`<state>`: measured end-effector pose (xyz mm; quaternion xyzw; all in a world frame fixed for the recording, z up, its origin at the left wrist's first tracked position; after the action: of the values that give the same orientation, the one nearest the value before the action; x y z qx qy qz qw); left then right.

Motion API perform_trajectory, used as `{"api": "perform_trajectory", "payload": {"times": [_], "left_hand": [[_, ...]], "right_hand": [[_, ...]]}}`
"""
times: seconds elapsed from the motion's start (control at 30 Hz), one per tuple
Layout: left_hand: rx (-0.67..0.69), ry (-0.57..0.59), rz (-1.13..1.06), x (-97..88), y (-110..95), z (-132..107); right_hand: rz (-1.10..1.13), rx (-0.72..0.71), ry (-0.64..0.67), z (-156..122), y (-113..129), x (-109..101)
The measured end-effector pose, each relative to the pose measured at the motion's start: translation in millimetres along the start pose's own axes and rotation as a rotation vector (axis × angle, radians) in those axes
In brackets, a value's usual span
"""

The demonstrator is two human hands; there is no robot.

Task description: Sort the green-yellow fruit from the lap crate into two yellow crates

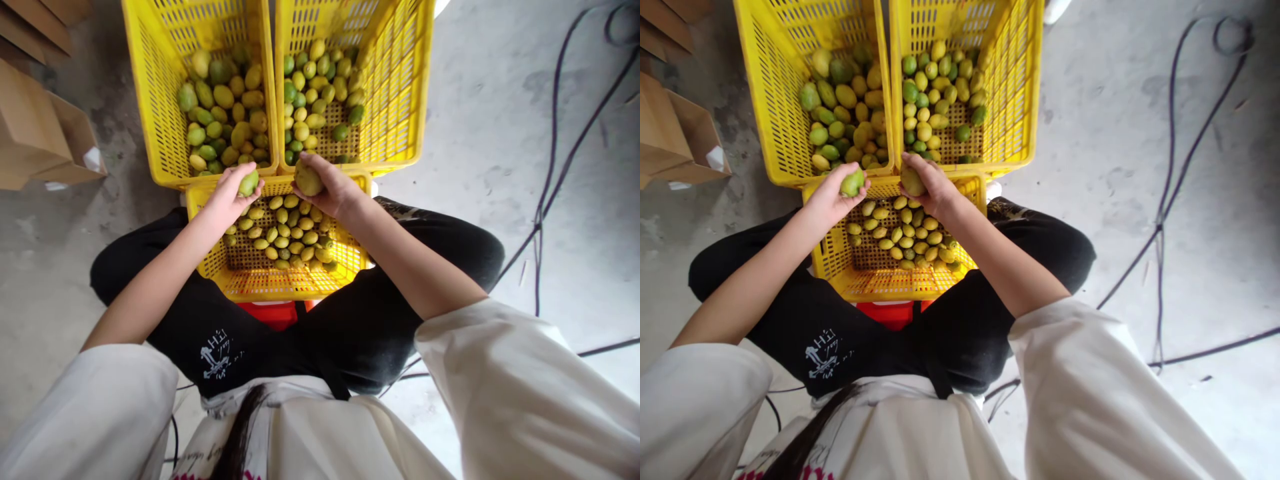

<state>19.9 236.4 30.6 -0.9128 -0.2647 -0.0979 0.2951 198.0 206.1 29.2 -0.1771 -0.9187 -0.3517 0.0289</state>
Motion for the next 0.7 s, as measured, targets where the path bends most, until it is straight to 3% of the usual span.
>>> {"api": "perform_trajectory", "payload": {"times": [0.47, 0.7], "left_hand": [[-0.097, -0.036, 0.009, -3.1, 6.9, 9.2], [-0.057, 0.064, 0.085, -7.2, 7.6, 14.7]], "right_hand": [[0.063, 0.07, 0.084, 2.5, 3.5, 3.3], [0.055, 0.052, 0.013, 0.0, 1.8, 0.5]]}}
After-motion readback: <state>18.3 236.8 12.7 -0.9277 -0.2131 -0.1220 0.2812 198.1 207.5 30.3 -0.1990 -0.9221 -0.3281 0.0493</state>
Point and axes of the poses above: each hand's wrist, its own z-axis towards the middle knuckle, its own x-axis out of the palm, y = z × x, the point moved 1 cm from there along z, towards the middle knuckle, and after that the axes turned 11 degrees about -z, right-handed, at the moved point
